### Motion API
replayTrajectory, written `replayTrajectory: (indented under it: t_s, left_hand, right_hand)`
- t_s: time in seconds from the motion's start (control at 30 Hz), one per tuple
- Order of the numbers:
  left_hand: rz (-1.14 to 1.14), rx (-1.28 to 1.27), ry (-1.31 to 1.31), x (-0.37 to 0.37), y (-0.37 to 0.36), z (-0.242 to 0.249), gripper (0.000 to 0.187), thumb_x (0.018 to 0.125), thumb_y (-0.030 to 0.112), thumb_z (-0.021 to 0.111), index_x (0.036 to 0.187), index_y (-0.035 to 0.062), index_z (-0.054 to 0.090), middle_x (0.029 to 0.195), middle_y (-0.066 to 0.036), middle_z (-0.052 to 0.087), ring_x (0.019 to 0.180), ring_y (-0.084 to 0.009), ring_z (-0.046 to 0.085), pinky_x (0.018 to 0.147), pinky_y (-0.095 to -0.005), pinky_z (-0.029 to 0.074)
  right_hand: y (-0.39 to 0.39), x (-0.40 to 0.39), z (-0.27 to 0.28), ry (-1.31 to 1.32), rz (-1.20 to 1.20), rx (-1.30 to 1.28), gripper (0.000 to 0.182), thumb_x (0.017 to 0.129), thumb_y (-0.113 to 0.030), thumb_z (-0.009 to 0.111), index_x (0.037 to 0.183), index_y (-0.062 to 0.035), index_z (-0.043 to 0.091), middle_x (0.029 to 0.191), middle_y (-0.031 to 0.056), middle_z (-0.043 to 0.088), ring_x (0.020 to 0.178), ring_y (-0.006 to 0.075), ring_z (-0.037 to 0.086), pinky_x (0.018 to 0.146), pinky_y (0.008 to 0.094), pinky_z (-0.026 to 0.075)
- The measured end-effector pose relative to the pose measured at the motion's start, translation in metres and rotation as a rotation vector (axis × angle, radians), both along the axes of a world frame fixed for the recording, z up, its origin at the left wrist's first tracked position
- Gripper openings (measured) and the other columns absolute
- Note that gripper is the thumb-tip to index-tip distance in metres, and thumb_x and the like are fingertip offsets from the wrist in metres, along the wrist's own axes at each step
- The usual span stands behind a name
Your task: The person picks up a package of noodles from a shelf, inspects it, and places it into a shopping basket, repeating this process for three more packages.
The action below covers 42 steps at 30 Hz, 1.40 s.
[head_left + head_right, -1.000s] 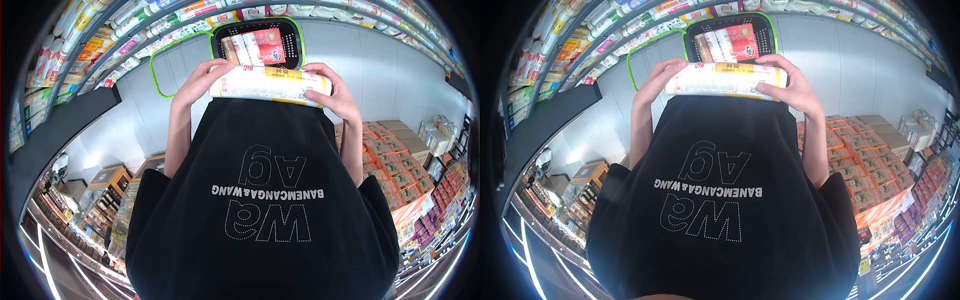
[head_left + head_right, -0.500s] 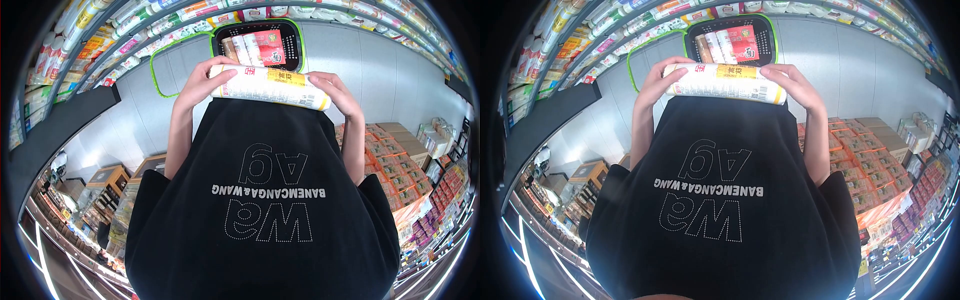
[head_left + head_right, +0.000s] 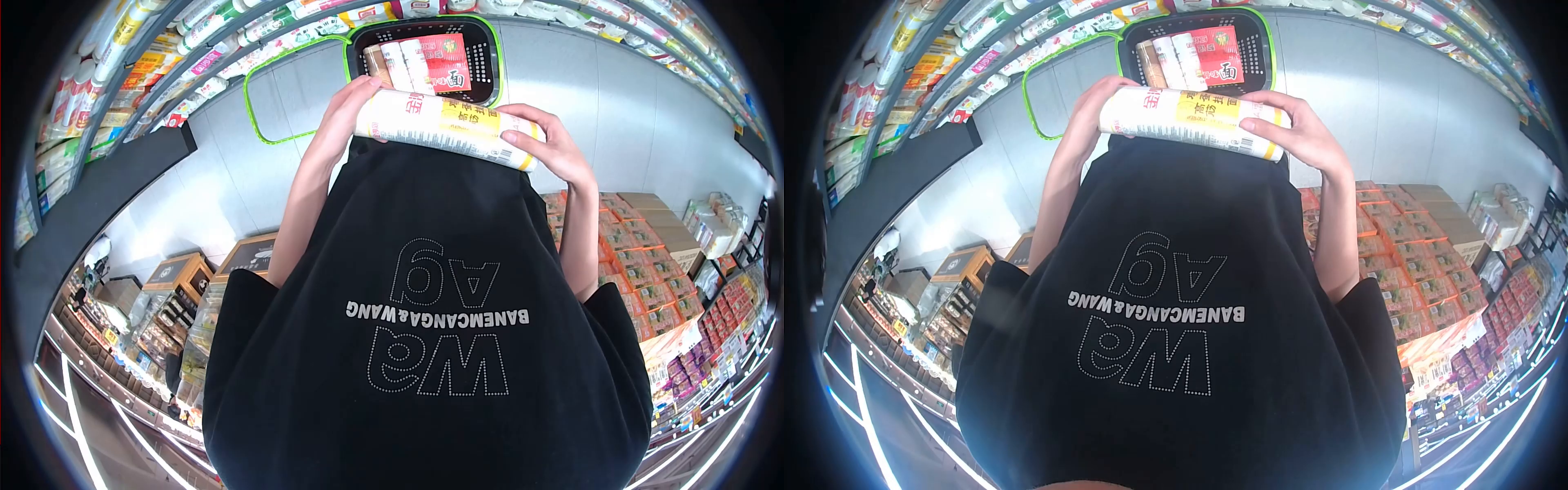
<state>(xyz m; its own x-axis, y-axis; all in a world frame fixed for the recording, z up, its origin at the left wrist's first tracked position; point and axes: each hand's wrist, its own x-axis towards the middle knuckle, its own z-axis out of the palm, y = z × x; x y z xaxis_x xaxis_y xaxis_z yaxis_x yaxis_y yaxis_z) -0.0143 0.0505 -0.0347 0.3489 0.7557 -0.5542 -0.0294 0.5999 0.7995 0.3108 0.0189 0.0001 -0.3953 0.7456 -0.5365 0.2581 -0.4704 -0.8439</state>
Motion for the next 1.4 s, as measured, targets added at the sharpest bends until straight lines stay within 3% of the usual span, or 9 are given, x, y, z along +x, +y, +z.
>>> replayTrajectory:
  t_s: [0.17,0.23,0.43,0.73,0.8,0.97,1.07,1.3,1.4]
  left_hand:
    - [-0.012,-0.149,0.081,0.015,0.015,-0.05,0.035,0.094,0.035,0.053,0.105,0.0021,0.061,0.092,-0.008,0.065,0.078,-0.0122,0.064,0.059,-0.027,0.052]
    - [-0.021,-0.078,0.208,0.016,0.016,-0.095,0.034,0.091,0.033,0.057,0.103,0.0013,0.062,0.092,-0.007,0.065,0.08,-0.0139,0.063,0.069,-0.0277,0.05]
    - [-0.09,-0.226,0.332,0.026,0.027,-0.158,0.03,0.086,0.029,0.058,0.097,0.0021,0.066,0.093,-0.007,0.065,0.086,-0.0141,0.061,0.076,-0.028,0.047]
    - [-0.134,-0.418,0.468,0.027,0.034,-0.314,0.038,0.086,0.036,0.056,0.102,0.0032,0.068,0.093,-0.009,0.066,0.084,-0.0168,0.064,0.073,-0.0297,0.051]
    - [-0.171,-0.407,0.538,0.029,0.039,-0.342,0.042,0.087,0.038,0.056,0.107,0.0026,0.066,0.096,-0.009,0.066,0.086,-0.0169,0.065,0.072,-0.0308,0.052]
    - [-0.041,-0.361,0.515,0.056,0.075,-0.343,0.05,0.091,0.04,0.055,0.12,-0.0001,0.057,0.105,-0.009,0.064,0.093,-0.0202,0.064,0.078,-0.0307,0.052]
    - [-0.039,-0.323,0.441,0.064,0.088,-0.354,0.047,0.093,0.034,0.053,0.124,-0.0011,0.054,0.111,-0.011,0.063,0.097,-0.0215,0.064,0.082,-0.0306,0.051]
    - [-0.113,-0.404,0.323,0.071,0.079,-0.375,0.041,0.094,0.031,0.052,0.12,-0.0004,0.055,0.109,-0.012,0.066,0.1,-0.02,0.064,0.084,-0.0311,0.05]
    - [-0.104,-0.529,0.332,0.064,0.062,-0.386,0.041,0.093,0.033,0.052,0.119,0.0014,0.057,0.11,-0.012,0.066,0.099,-0.0201,0.064,0.085,-0.0317,0.051]
  right_hand:
    - [0.021,-0.001,-0.028,-0.069,0.229,-0.105,0.059,0.077,-0.025,0.078,0.125,0.0011,0.056,0.117,0.0102,0.063,0.107,0.0174,0.057,0.096,0.0293,0.043]
    - [0.03,-0.004,-0.059,-0.143,0.416,-0.171,0.068,0.07,-0.026,0.08,0.128,0.0002,0.054,0.117,0.0125,0.063,0.109,0.0203,0.058,0.097,0.0304,0.043]
    - [0.035,-0.023,-0.152,-0.231,0.656,-0.278,0.064,0.064,-0.024,0.081,0.117,0.0003,0.056,0.107,0.015,0.065,0.099,0.0222,0.063,0.088,0.0329,0.05]
    - [0.019,-0.028,-0.272,-0.35,0.539,-0.219,0.071,0.059,-0.032,0.08,0.116,0.0021,0.057,0.104,0.0156,0.066,0.093,0.0232,0.065,0.085,0.0331,0.051]
    - [0.021,-0.03,-0.29,-0.405,0.47,-0.214,0.071,0.055,-0.034,0.079,0.11,0.0075,0.058,0.109,0.0212,0.062,0.1,0.0307,0.062,0.087,0.0366,0.049]
    - [0.01,-0.026,-0.343,-0.267,0.186,-0.322,0.06,0.062,-0.029,0.078,0.109,0.0035,0.061,0.096,0.0168,0.068,0.089,0.0271,0.067,0.079,0.0361,0.052]
    - [0.026,-0.03,-0.36,-0.284,-0.038,-0.49,0.049,0.064,-0.03,0.079,0.103,-0.0016,0.068,0.086,0.0138,0.07,0.072,0.0208,0.069,0.06,0.0335,0.055]
    - [0.059,-0.029,-0.435,-0.449,-0.114,-0.44,0.051,0.064,-0.033,0.079,0.102,-0.0012,0.069,0.087,0.0119,0.071,0.074,0.0195,0.07,0.059,0.0308,0.057]
    - [0.071,-0.033,-0.471,-0.517,-0.039,-0.433,0.062,0.062,-0.04,0.077,0.11,-0.0025,0.065,0.098,0.0127,0.07,0.09,0.0226,0.069,0.076,0.0359,0.056]
